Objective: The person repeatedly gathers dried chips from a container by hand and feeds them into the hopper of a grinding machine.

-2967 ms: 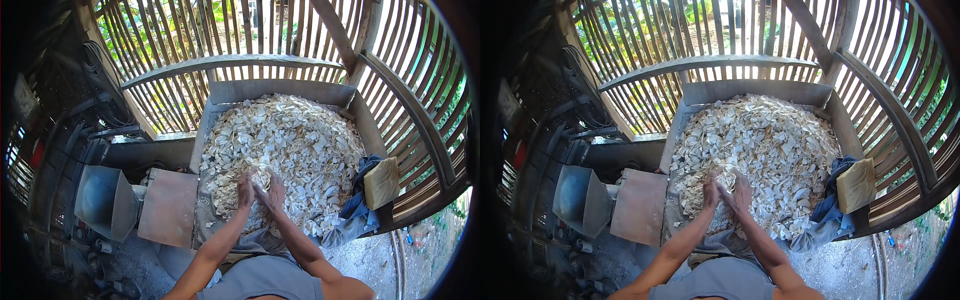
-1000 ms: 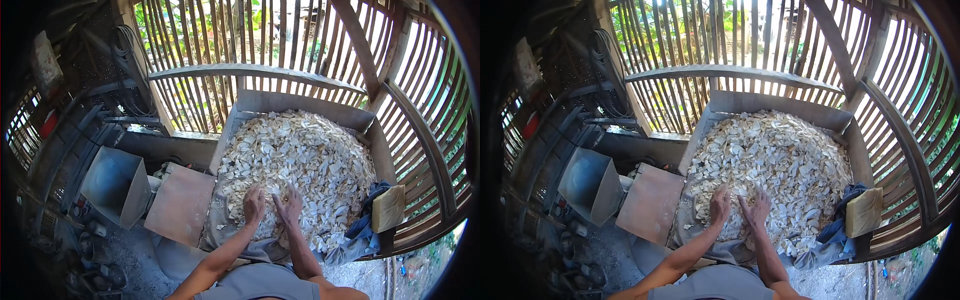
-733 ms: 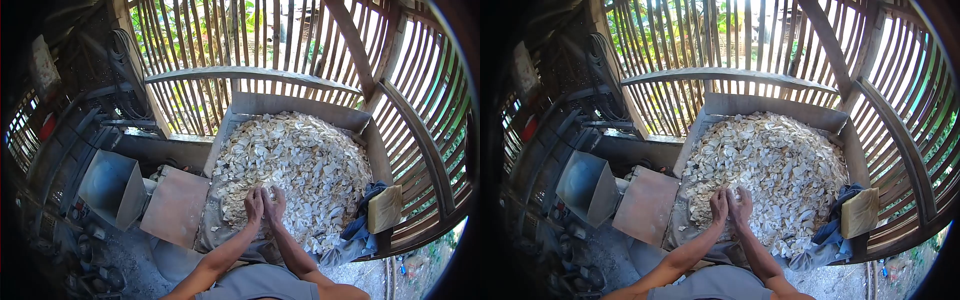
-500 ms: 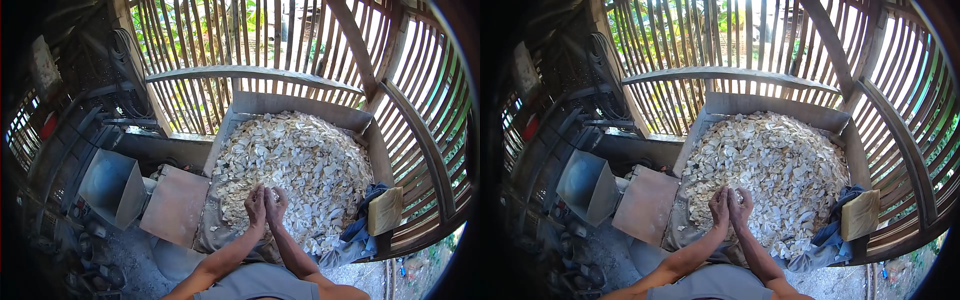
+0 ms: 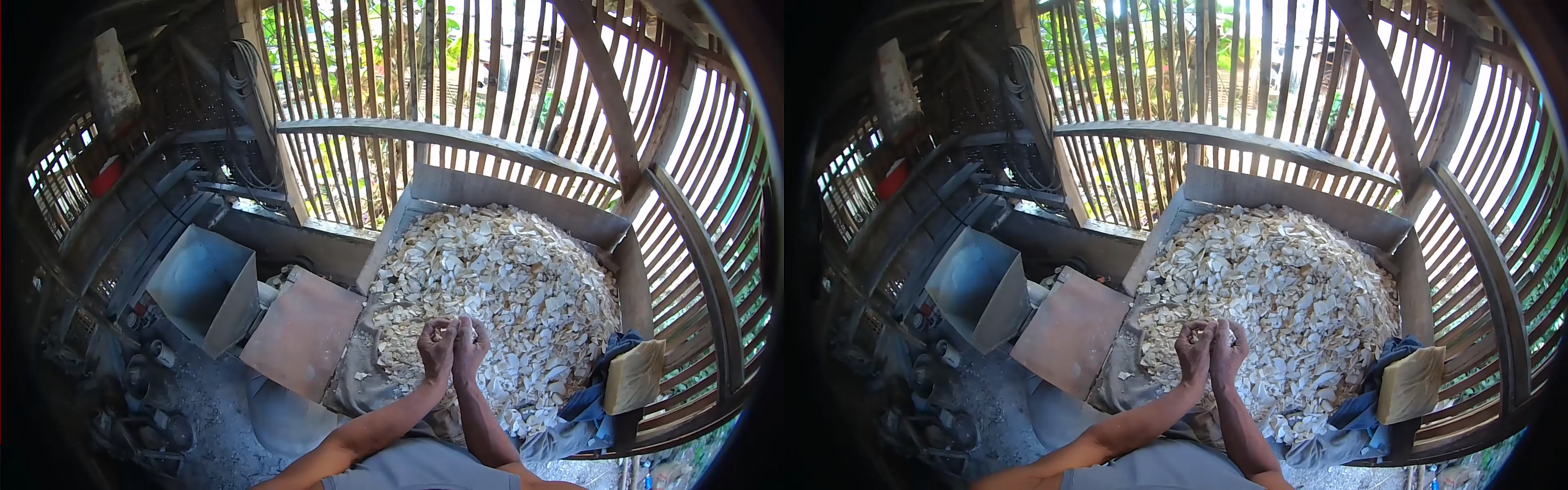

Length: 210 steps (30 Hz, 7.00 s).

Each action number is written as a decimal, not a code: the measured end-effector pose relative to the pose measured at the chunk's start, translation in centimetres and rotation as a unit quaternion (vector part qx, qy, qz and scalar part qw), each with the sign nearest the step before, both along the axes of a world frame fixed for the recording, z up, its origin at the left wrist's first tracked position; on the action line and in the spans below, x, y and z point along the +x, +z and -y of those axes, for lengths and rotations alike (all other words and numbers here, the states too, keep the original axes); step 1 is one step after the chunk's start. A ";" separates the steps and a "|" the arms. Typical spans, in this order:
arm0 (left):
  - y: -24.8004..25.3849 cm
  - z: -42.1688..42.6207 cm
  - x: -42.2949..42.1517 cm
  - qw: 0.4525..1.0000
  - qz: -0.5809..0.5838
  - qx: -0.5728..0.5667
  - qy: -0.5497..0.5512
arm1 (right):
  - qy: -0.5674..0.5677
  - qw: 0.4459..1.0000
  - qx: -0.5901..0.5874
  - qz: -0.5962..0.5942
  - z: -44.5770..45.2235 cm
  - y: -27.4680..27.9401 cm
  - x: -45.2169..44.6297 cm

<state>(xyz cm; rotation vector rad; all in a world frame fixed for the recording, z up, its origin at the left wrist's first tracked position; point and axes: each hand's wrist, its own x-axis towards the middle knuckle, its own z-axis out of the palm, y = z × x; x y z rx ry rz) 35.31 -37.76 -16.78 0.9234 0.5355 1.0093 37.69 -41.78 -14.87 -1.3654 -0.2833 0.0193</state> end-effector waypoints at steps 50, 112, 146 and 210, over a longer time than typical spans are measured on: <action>17.7 -36.8 -35.1 0.672 -0.589 0.290 0.343 | 0.429 0.832 -0.158 0.315 -35.2 18.1 -24.6; -4.1 -7.1 1.3 0.892 -0.283 0.287 -0.207 | 0.247 0.697 -0.561 0.374 1.5 -1.5 10.4; 3.1 -0.8 2.5 0.996 -0.044 0.072 -0.001 | -0.060 0.995 -0.037 0.065 0.8 0.2 3.1; 19.1 -35.8 -35.3 0.769 -0.389 0.277 0.424 | 0.447 0.798 -0.188 0.358 -35.5 19.4 -22.6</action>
